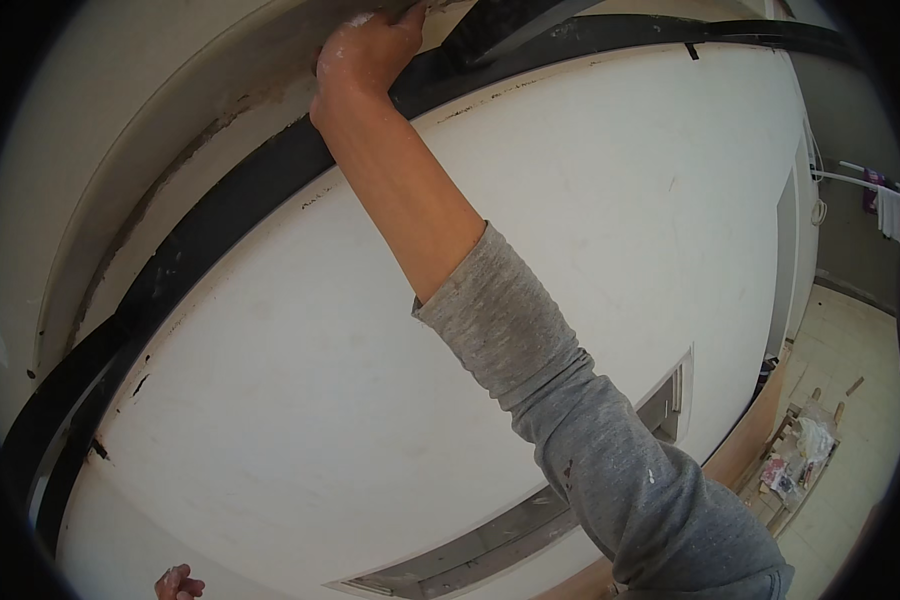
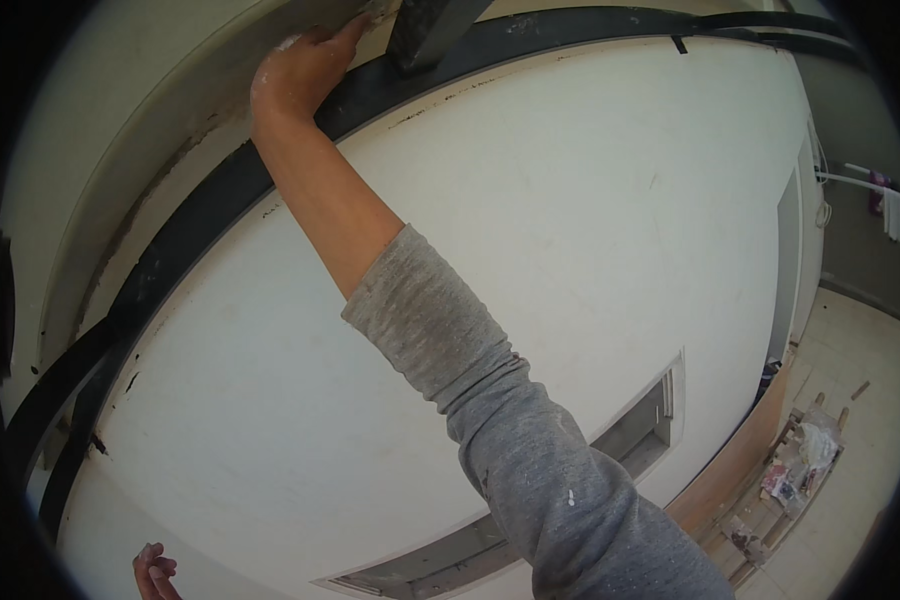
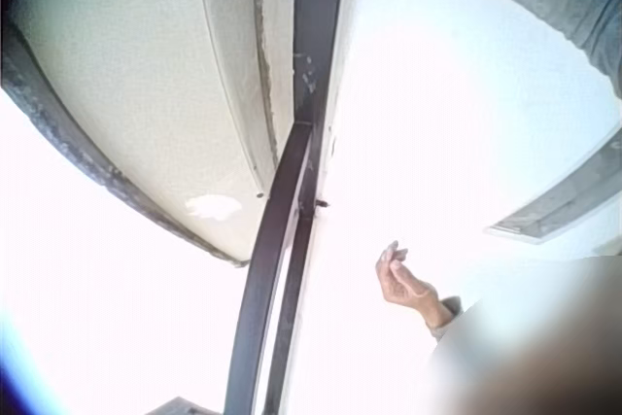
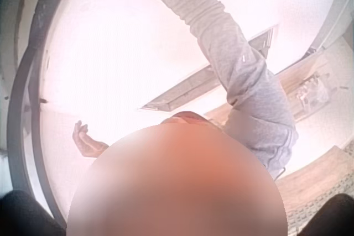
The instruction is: Applying plaster to a wall and smoothing it using a putty knife.
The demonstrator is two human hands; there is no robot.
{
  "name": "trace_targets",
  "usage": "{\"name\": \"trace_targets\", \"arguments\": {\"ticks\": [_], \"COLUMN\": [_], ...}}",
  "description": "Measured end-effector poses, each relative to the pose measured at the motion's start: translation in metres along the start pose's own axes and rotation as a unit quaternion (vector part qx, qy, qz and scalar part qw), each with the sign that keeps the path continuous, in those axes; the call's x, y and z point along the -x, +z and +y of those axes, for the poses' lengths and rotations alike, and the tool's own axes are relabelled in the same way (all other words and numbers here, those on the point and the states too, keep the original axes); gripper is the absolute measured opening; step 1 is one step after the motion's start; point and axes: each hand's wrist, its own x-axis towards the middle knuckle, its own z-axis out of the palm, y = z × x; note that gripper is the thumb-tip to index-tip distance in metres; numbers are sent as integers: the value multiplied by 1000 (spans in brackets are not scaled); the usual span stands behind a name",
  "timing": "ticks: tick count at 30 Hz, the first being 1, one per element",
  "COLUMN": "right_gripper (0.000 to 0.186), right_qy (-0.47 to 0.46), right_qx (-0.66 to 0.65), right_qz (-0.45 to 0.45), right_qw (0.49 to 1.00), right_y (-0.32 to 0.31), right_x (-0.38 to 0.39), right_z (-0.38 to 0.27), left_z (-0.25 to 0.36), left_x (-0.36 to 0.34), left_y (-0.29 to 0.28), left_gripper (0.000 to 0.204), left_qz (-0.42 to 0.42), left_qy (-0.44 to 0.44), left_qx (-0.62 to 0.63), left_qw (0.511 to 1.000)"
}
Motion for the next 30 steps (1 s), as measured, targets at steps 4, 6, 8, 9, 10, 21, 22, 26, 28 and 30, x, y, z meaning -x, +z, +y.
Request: {"name": "trace_targets", "arguments": {"ticks": [4,6,8,9,10,21,22,26,28,30], "right_gripper": [54,59,57,56,56,55,56,57,58,59], "right_qy": [25,20,29,39,39,-96,-107,-153,-71,-57], "right_qx": [12,18,43,67,67,-21,-22,-3,-24,-15], "right_qz": [-20,-44,-73,-101,-100,-18,4,53,-2,-18], "right_qw": [999,999,996,992,992,995,994,987,997,998], "right_y": [3,7,6,6,5,20,28,51,49,46], "right_x": [13,36,58,69,78,49,43,31,46,65], "right_z": [10,22,22,22,21,21,24,29,26,25], "left_z": [0,1,1,0,1,-1,-1,4,2,2], "left_x": [1,0,1,0,1,1,0,-3,-4,-6], "left_y": [3,5,6,6,6,0,-1,-2,-2,1], "left_gripper": [47,47,48,48,48,48,48,50,51,50], "left_qz": [-2,-4,-4,-4,-5,-14,-14,-20,-15,-27], "left_qy": [-4,-11,-8,-6,-5,-18,-17,-27,-35,-20], "left_qx": [3,0,2,3,3,-14,-16,-32,-45,-41], "left_qw": [1000,1000,1000,1000,1000,1000,1000,999,998,999]}}
